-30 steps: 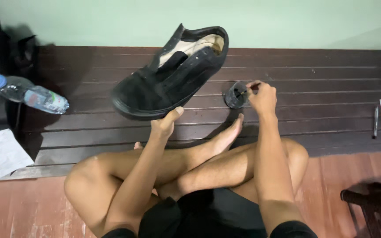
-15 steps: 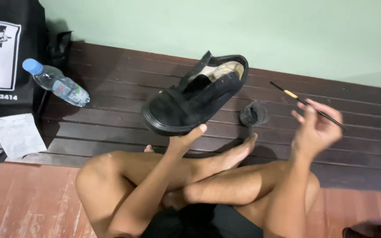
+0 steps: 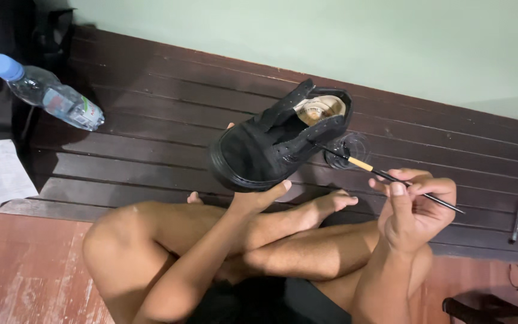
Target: The person holds a black shoe in their left hand and uses a paintbrush in their right hand to apply black paint to the shoe's upper. They repeatedly dip the brush into a small container of paint and carefully coat the shoe's surface.
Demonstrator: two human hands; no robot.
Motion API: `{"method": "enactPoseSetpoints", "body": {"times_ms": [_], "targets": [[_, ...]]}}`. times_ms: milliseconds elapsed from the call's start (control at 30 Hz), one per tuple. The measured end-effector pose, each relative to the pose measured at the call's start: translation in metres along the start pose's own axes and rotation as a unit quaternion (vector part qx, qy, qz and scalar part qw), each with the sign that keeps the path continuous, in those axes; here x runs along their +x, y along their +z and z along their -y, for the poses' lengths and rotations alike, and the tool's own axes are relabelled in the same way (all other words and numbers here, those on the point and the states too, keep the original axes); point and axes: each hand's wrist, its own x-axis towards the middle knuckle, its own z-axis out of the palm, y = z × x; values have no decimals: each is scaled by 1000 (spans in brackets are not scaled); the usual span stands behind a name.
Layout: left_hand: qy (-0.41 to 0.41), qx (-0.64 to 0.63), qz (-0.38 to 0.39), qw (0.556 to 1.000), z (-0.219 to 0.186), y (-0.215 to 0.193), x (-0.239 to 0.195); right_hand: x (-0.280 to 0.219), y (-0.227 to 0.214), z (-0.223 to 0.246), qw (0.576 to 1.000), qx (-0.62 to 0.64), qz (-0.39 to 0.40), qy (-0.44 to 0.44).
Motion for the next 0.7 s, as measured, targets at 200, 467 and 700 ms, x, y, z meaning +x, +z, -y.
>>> {"method": "enactPoseSetpoints", "body": {"times_ms": [200, 467, 700], "targets": [[-50, -47, 4, 998, -37, -2, 2, -1, 2, -6, 1000, -2, -14, 2], [-25, -43, 8, 999, -18, -5, -1, 0, -6, -10, 997, -15, -72, -15], [-4, -66, -34, 997, -13, -3, 1, -3, -5, -10, 995, -36, -82, -53]]}}
